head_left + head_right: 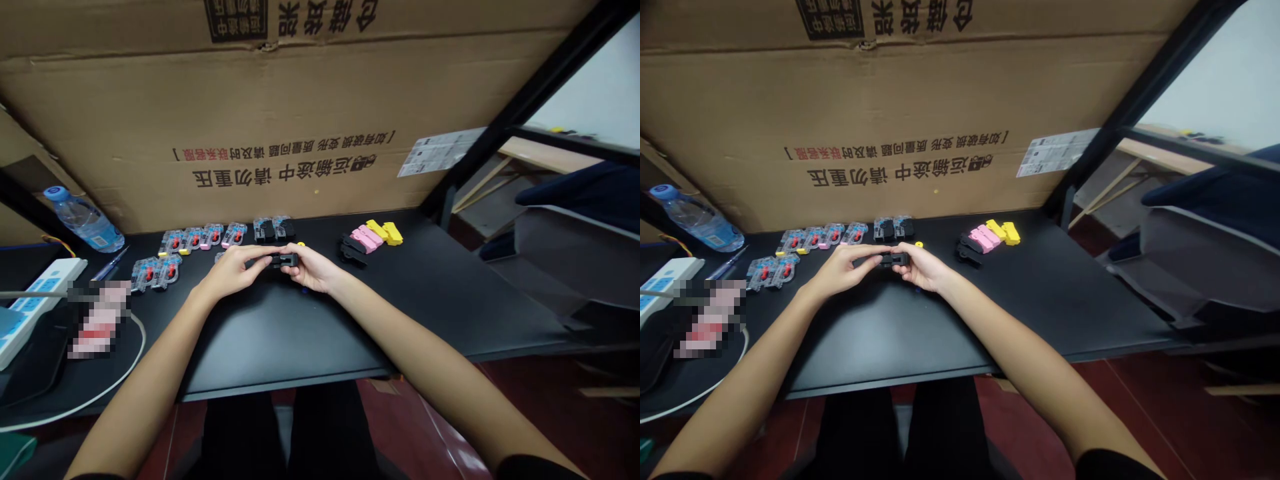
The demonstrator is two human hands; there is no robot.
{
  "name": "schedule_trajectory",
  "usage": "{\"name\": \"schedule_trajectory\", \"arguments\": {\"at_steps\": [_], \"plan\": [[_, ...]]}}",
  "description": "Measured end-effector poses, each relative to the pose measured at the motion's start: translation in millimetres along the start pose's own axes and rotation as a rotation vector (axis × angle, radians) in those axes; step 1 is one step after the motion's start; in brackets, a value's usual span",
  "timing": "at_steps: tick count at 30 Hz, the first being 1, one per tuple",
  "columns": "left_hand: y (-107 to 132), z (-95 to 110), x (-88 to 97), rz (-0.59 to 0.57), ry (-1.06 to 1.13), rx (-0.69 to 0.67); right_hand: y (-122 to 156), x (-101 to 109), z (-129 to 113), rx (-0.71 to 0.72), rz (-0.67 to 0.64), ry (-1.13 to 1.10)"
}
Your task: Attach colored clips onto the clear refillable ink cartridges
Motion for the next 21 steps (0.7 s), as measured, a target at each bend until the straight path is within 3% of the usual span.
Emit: {"name": "schedule_trajectory", "arguments": {"at_steps": [9, 21], "plan": [[1.4, -1.7, -7.4, 0.061, -0.087, -0.056, -5.6, 1.9, 6.2, -0.025, -0.073, 0.051], [2.4, -9.2, -5.3, 0.024, -0.046, 0.013, -2.9, -2.3, 7.1, -0.040, -0.068, 0.157]]}}
Point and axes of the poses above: each hand's wrist, its own y-axis away from the middle knuckle, its own x-axis out of the back of the hand, z = x × y, the point moved 5 cm from there along -y, towards the middle knuckle, and after that the axes turned 1 degree about -z, right-handed, at the moved point
